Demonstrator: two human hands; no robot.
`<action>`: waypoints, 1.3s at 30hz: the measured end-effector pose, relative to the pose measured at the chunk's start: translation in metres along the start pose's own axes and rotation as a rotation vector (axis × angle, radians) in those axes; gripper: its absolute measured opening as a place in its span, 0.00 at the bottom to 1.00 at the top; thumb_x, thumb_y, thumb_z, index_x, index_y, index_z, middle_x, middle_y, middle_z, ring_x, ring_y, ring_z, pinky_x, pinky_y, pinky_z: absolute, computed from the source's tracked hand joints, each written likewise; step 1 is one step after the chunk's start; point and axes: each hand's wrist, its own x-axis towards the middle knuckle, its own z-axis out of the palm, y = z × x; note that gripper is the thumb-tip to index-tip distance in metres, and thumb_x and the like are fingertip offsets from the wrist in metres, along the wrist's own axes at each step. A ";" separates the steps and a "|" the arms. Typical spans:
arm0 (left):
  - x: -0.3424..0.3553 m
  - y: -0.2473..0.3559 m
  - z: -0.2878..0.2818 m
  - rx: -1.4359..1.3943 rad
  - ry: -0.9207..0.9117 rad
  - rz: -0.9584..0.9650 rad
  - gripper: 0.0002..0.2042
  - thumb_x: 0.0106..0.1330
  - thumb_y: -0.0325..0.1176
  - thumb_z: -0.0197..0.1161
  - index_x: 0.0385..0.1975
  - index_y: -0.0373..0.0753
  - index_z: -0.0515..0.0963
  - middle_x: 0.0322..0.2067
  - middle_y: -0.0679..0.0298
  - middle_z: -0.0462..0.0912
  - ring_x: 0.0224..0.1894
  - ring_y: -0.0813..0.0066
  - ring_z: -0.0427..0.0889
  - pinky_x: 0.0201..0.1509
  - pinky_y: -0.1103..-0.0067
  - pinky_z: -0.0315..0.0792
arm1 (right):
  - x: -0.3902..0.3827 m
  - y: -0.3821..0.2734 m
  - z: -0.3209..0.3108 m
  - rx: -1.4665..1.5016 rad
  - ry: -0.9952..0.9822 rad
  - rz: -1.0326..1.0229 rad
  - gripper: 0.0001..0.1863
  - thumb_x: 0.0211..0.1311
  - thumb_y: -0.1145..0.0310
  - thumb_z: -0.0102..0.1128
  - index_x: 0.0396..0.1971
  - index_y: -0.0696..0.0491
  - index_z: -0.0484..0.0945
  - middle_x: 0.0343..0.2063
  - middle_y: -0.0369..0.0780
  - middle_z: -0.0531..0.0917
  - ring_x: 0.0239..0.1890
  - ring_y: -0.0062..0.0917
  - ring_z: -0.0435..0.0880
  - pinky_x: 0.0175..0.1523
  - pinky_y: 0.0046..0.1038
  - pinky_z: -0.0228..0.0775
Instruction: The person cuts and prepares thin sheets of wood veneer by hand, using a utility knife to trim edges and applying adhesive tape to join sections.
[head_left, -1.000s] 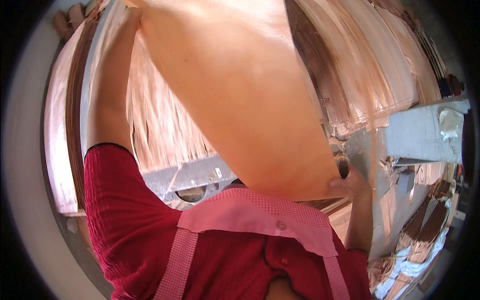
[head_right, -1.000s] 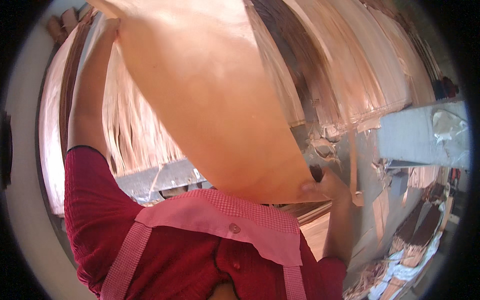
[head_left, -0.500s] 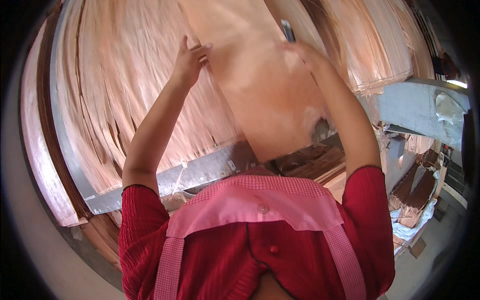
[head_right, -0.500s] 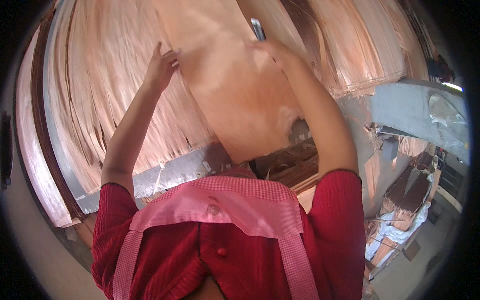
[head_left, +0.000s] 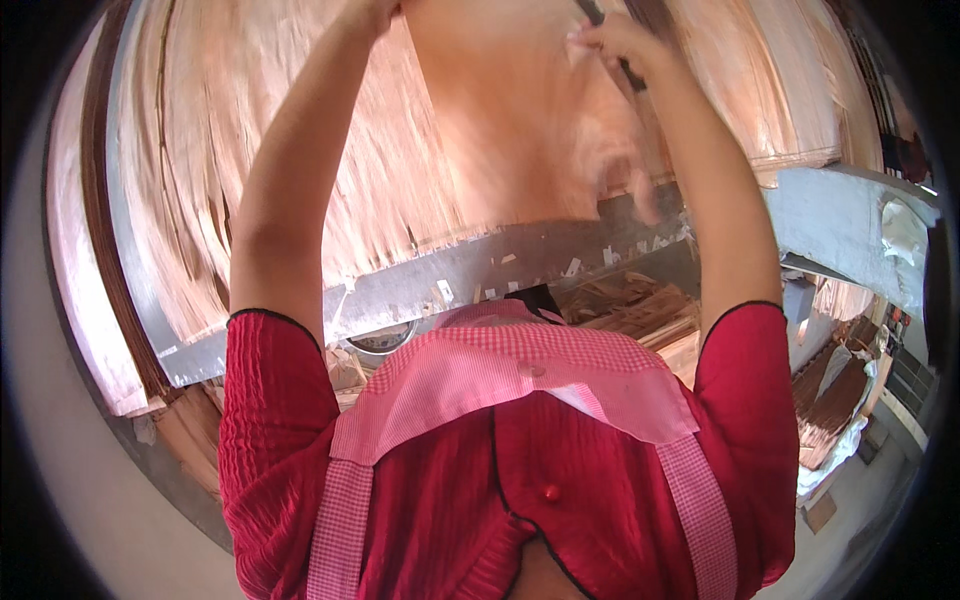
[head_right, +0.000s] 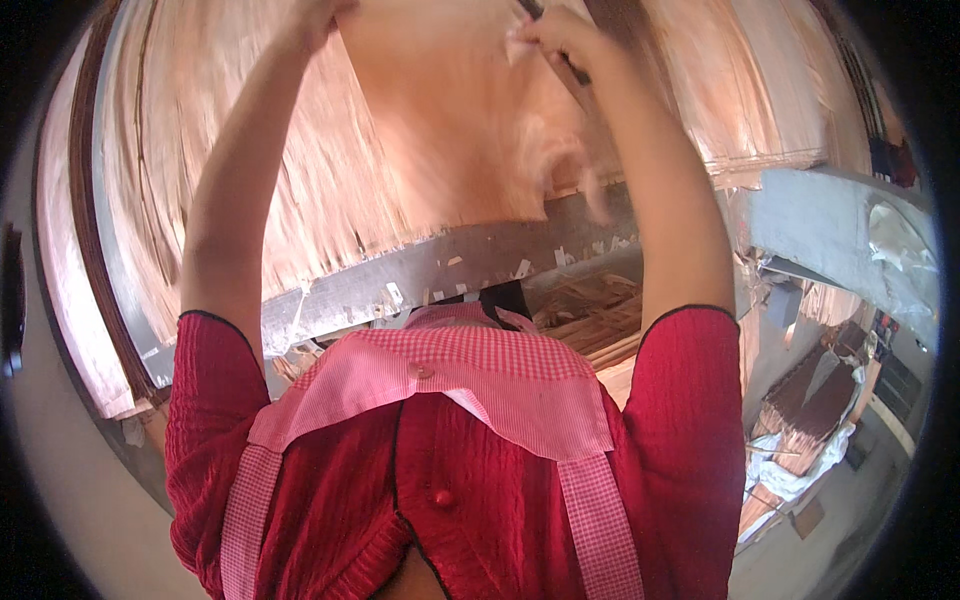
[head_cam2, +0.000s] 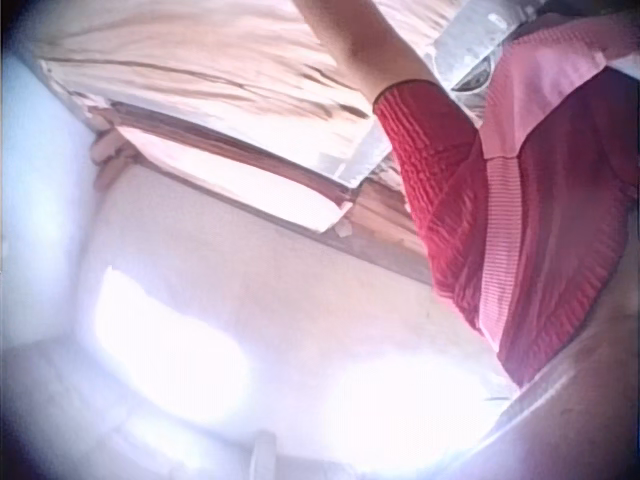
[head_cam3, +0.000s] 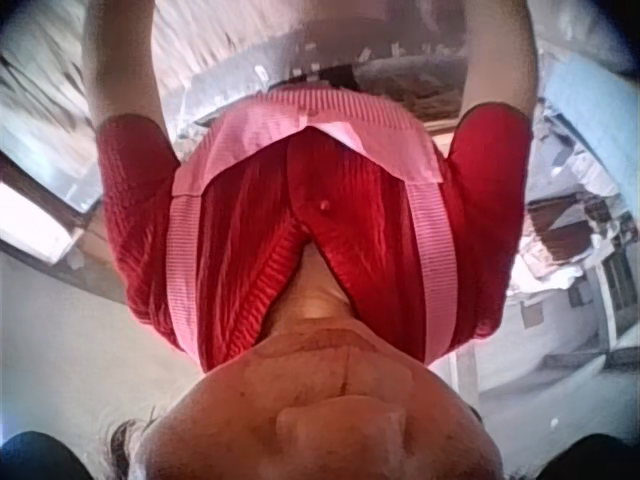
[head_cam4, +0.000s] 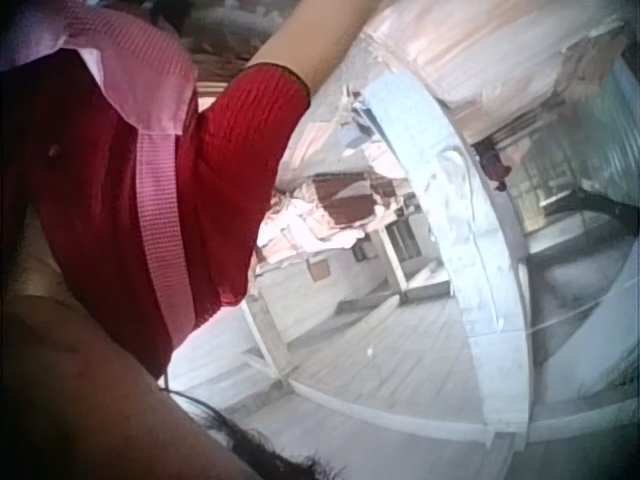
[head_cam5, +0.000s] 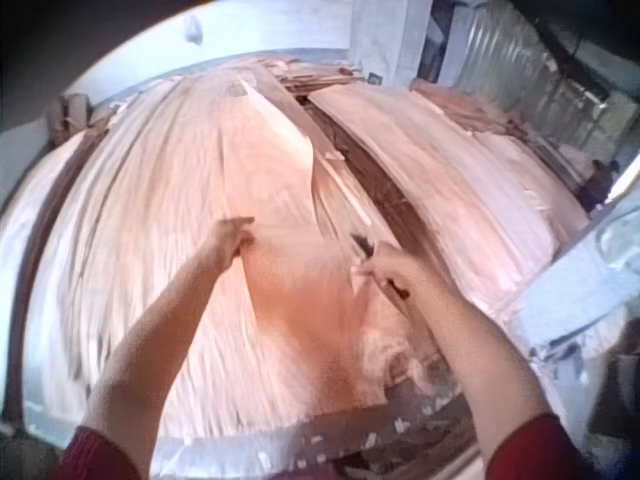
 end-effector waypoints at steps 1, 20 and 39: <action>0.018 0.010 -0.024 0.048 -0.127 0.310 0.11 0.53 0.25 0.55 0.37 0.37 0.75 0.26 0.60 0.77 0.25 0.72 0.74 0.29 0.77 0.70 | -0.001 -0.025 0.000 0.033 -0.028 -0.143 0.11 0.51 0.64 0.62 0.26 0.53 0.71 0.11 0.30 0.66 0.08 0.14 0.57 0.13 0.18 0.47; -0.016 -0.073 -0.146 0.259 0.155 0.182 0.21 0.52 0.33 0.62 0.49 0.40 0.72 0.36 0.62 0.79 0.33 0.76 0.76 0.37 0.78 0.72 | -0.016 -0.049 0.012 -0.116 -0.284 -0.308 0.17 0.45 0.61 0.65 0.34 0.55 0.75 0.19 0.38 0.75 0.18 0.24 0.72 0.21 0.27 0.62; -0.042 -0.070 -0.028 0.793 0.578 0.554 0.20 0.53 0.38 0.55 0.48 0.41 0.71 0.49 0.59 0.72 0.48 0.59 0.72 0.53 0.75 0.65 | -0.004 -0.015 0.068 -0.551 0.329 -0.195 0.21 0.43 0.61 0.64 0.38 0.54 0.74 0.32 0.49 0.79 0.37 0.37 0.79 0.42 0.34 0.70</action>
